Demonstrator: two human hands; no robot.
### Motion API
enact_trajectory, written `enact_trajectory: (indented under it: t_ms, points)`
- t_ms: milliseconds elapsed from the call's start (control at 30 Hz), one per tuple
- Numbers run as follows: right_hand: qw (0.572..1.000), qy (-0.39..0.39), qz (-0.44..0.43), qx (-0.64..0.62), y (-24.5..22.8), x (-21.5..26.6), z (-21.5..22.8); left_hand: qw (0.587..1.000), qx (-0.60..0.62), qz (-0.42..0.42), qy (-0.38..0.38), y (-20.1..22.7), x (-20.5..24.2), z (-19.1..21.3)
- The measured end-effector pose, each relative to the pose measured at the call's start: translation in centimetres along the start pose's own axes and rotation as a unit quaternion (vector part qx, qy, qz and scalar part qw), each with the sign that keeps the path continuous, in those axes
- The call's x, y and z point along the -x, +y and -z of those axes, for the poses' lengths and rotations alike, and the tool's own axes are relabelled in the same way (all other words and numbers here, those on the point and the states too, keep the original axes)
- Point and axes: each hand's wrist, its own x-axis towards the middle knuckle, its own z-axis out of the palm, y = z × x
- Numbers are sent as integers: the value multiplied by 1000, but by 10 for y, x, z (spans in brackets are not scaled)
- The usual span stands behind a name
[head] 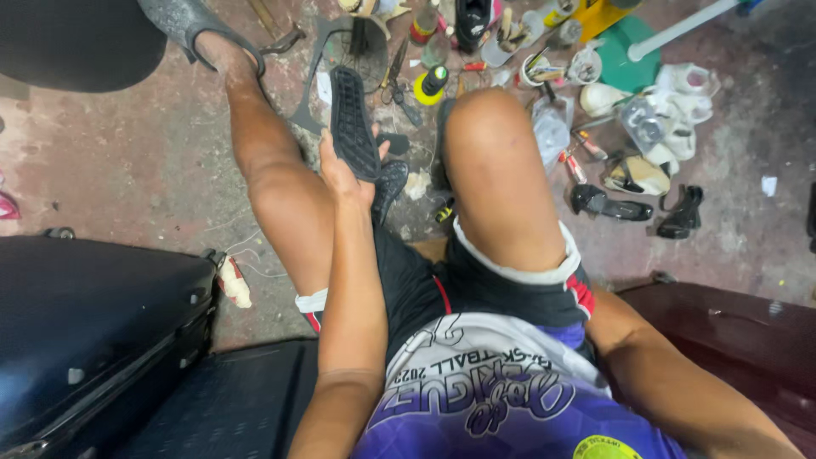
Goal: The person scrubs the sole of a black sandal using a small red abrasive pad. The person holds the sandal in one hand and rubs the sole with the other, focusing on the textured bottom surface.
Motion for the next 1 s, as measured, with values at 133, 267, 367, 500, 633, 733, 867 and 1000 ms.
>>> enact_trajectory:
  t_ms: [133, 267, 367, 500, 633, 733, 867, 1000]
  points:
    - [1000, -11, 16, 19, -29, -5, -8, 999, -2, -36, 18, 2, -1, -8]
    - [999, -20, 1, 30, -24, 15, -11, 997, 20, -65, 19, 11, 5, 0]
    - [999, 9, -28, 28, -5, 20, 10, 997, 63, -44, -6, 16, 0, 4]
    - [999, 17, -27, 24, 1, 9, 26, 994, 27, -104, 1, 22, -3, 15]
    - [1000, -1, -15, 3, -8, 6, 19, 984, 6, -181, -6, 24, 11, 11]
    - [1000, -16, 10, -19, -23, -1, 1, 966, -46, -253, -15, 37, 36, 4]
    - [997, 16, 8, -70, -14, -4, -9, 939, -111, -324, -23, 44, 78, -3]
    - [998, 23, 33, -56, 0, -12, -16, 927, -131, -351, -33, 49, 104, -10]
